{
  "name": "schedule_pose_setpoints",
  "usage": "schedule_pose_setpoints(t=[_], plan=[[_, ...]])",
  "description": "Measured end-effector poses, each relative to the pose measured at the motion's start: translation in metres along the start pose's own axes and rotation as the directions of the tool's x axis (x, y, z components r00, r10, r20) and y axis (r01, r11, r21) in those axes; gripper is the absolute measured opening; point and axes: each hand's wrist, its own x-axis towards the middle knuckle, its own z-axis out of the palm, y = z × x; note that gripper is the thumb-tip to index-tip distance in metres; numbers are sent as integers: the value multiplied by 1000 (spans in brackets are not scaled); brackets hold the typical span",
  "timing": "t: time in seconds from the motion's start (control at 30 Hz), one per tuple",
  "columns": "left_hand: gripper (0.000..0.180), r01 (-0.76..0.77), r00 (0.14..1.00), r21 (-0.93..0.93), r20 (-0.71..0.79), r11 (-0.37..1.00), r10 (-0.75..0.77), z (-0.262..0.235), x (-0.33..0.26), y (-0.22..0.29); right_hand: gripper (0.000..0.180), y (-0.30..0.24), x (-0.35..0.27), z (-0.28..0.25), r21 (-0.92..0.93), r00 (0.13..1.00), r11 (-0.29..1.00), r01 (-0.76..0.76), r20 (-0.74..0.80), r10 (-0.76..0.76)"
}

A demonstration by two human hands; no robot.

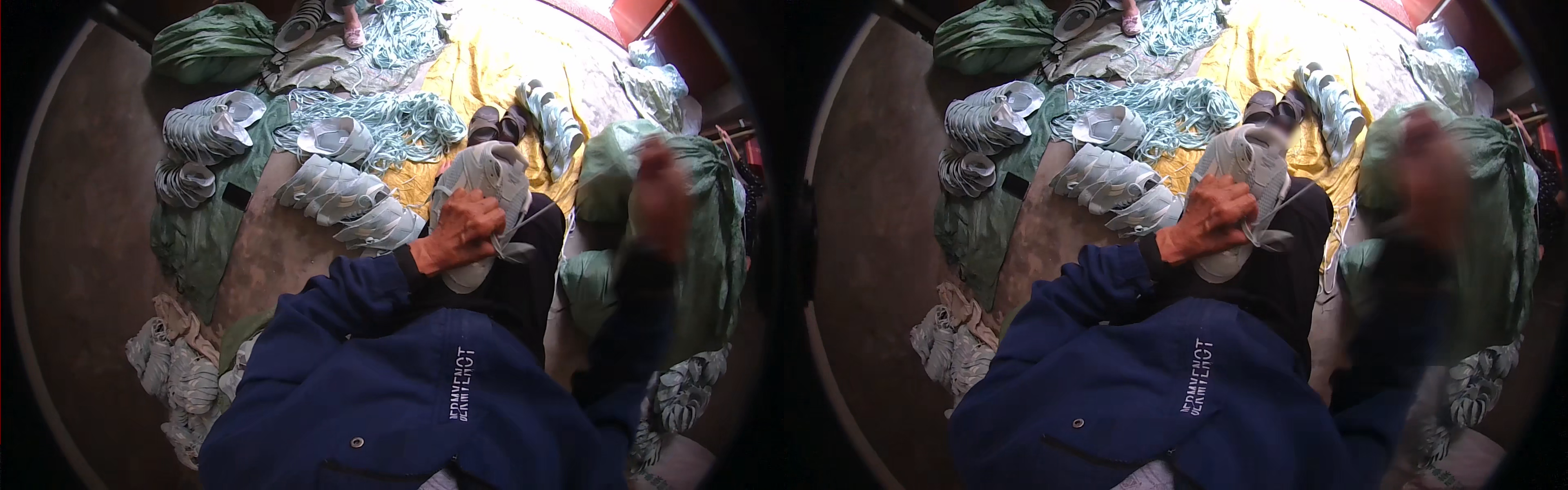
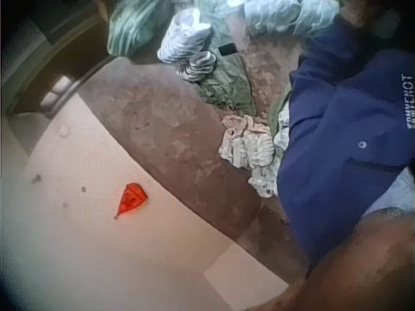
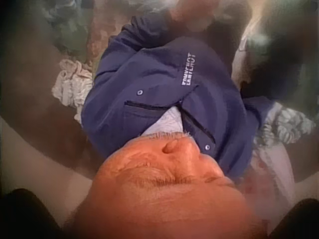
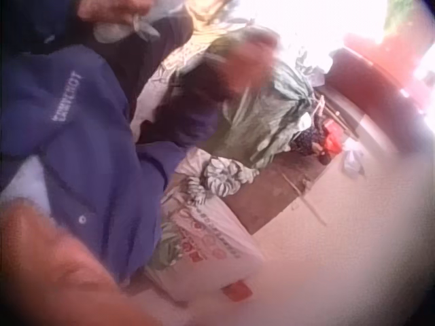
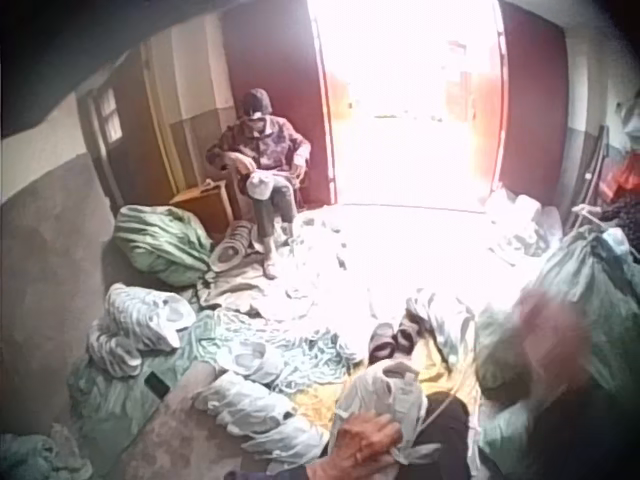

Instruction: Threading and tying laces on white shoe uppers.

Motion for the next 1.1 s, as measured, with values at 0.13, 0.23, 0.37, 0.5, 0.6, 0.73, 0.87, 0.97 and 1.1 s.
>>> schedule_pose_setpoints(t=[0.13,0.23,0.37,0.5,0.6,0.73,0.87,0.97,1.1], plan=[[22,-26,1000,-10,-12,1000,26,-5,4,2,24,99,60,-147,809,780,410,-420,91,619],[23,-45,998,43,39,998,43,-7,7,5,17,91,-4,-112,612,746,539,-579,131,653],[24,-138,986,83,104,987,129,-9,13,6,37,-10,-109,37,593,824,572,-567,412,389],[26,-144,978,100,169,984,126,-9,17,6,28,-82,-114,91,309,999,951,-2,51,-14],[28,-131,975,84,192,988,113,-9,17,6,16,-93,-101,79,363,976,925,-113,214,35],[28,-145,973,58,190,988,132,-8,16,7,7,-76,-84,86,179,993,983,35,107,-55],[28,-162,960,5,231,987,157,-5,16,6,10,-45,-40,121,-60,998,998,34,-46,-36],[27,-153,961,-29,230,988,155,-5,16,7,7,-21,-21,143,-12,999,1000,-1,-32,1],[31,-87,979,-41,181,995,93,-6,16,9,18,35,-28,140,10,950,952,-307,62,306]])
